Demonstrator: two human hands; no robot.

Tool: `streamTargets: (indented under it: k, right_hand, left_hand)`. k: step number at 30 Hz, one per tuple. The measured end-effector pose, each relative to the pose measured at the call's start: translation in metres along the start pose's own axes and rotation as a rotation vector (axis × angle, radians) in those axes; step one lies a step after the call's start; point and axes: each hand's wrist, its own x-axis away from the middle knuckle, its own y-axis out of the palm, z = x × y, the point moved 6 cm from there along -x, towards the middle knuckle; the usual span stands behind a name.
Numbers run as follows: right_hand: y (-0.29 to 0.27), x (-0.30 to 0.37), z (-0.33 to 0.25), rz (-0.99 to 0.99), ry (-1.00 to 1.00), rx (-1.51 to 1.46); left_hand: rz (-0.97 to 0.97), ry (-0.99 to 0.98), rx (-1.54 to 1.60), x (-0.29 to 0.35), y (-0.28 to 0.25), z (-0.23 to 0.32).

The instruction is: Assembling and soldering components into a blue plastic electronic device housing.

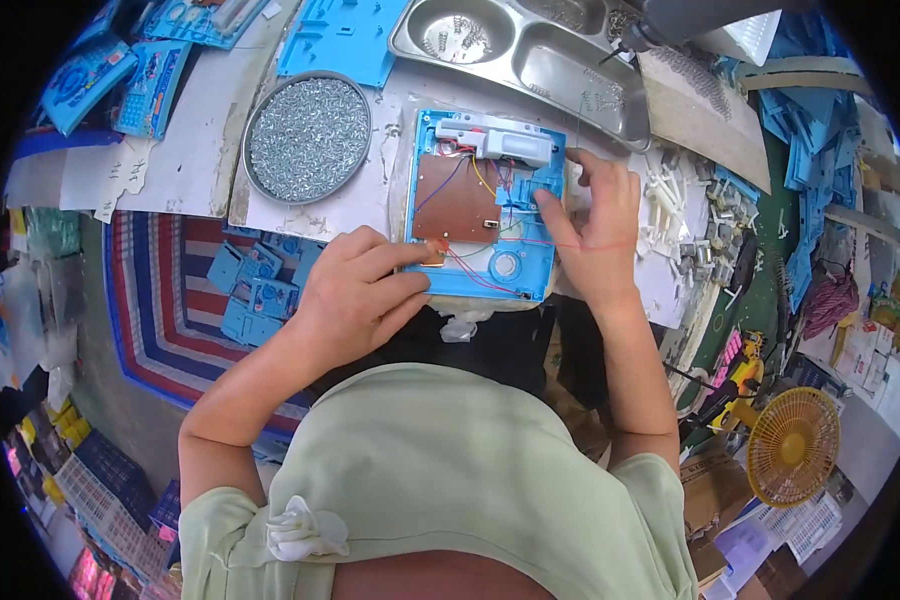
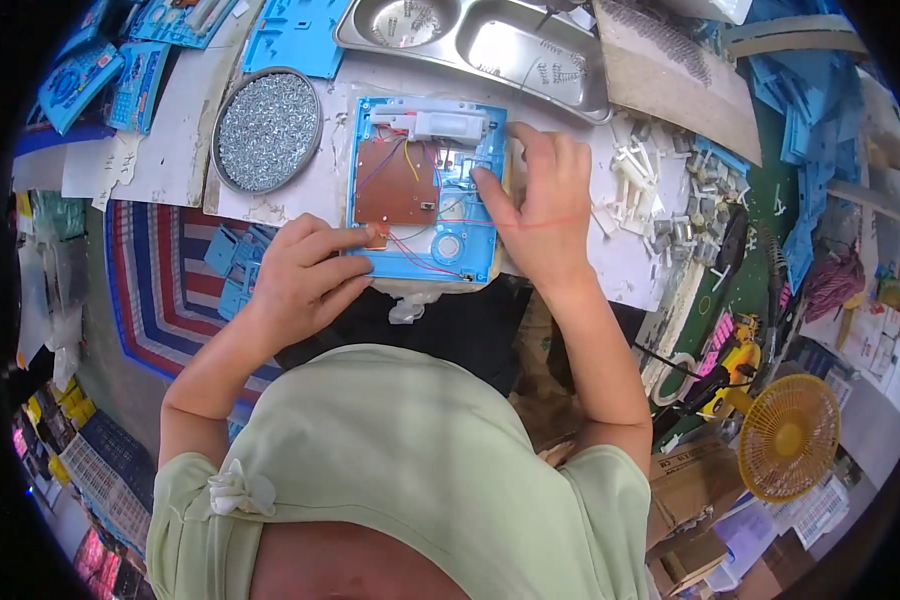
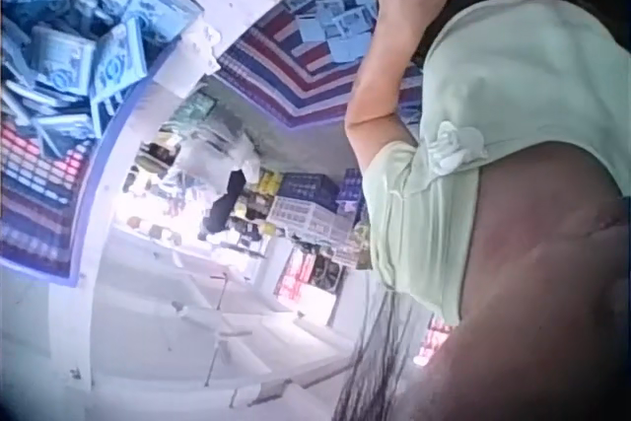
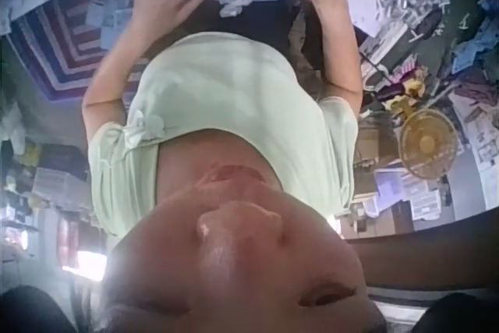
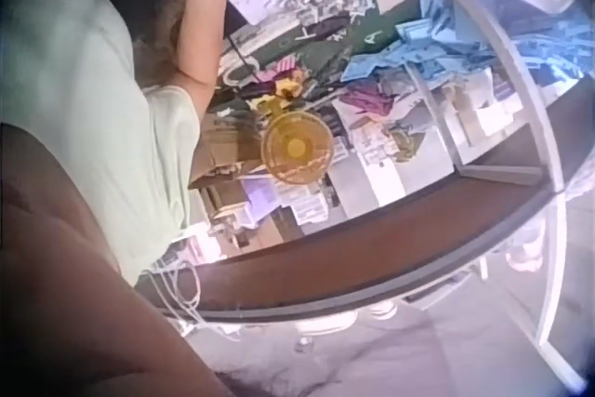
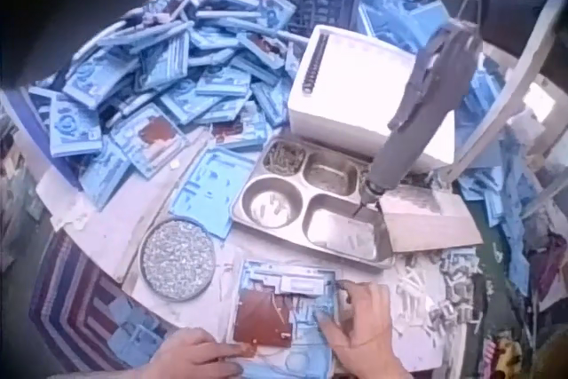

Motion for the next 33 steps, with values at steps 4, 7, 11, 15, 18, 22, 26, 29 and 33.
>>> streamTargets:
  k: [4, 7, 11, 15, 18, 22, 26, 29, 33]
  right_hand:
    - [-0.018, 0.017, -0.019, -0.349, 0.158, -0.446]
    - [-0.022, 0.043, -0.050, -0.431, 0.017, -0.489]
    - [-0.037, 0.062, -0.077, -0.737, -0.301, -0.625]
    - [-0.036, 0.032, -0.047, -0.355, -0.155, -0.297]
    - [-0.005, 0.036, -0.061, -0.269, -0.417, -0.013]
    - [0.013, 0.040, -0.080, -0.182, -0.396, 0.004]
    - [0.031, 0.048, -0.104, -0.154, -0.411, -0.053]
    - [0.042, 0.049, -0.110, -0.209, -0.379, -0.047]
    - [0.048, 0.051, -0.110, -0.210, -0.362, -0.017]
  left_hand:
    - [0.022, -0.035, 0.078, -0.016, -0.010, 0.014]
    - [0.016, -0.118, 0.030, -0.036, 0.009, 0.032]
    - [-0.091, 0.196, 0.019, -0.035, 0.048, 0.045]
    - [-0.049, 0.339, 0.024, -0.027, 0.044, 0.047]
    - [0.071, 0.298, 0.003, -0.009, 0.024, 0.037]
    - [0.210, -0.010, -0.094, 0.014, 0.001, 0.001]
    - [0.084, -0.099, -0.105, 0.038, 0.010, -0.001]
    - [-0.072, -0.096, 0.049, 0.048, 0.031, 0.005]
    - [-0.265, 0.014, 0.128, 0.047, 0.013, 0.001]
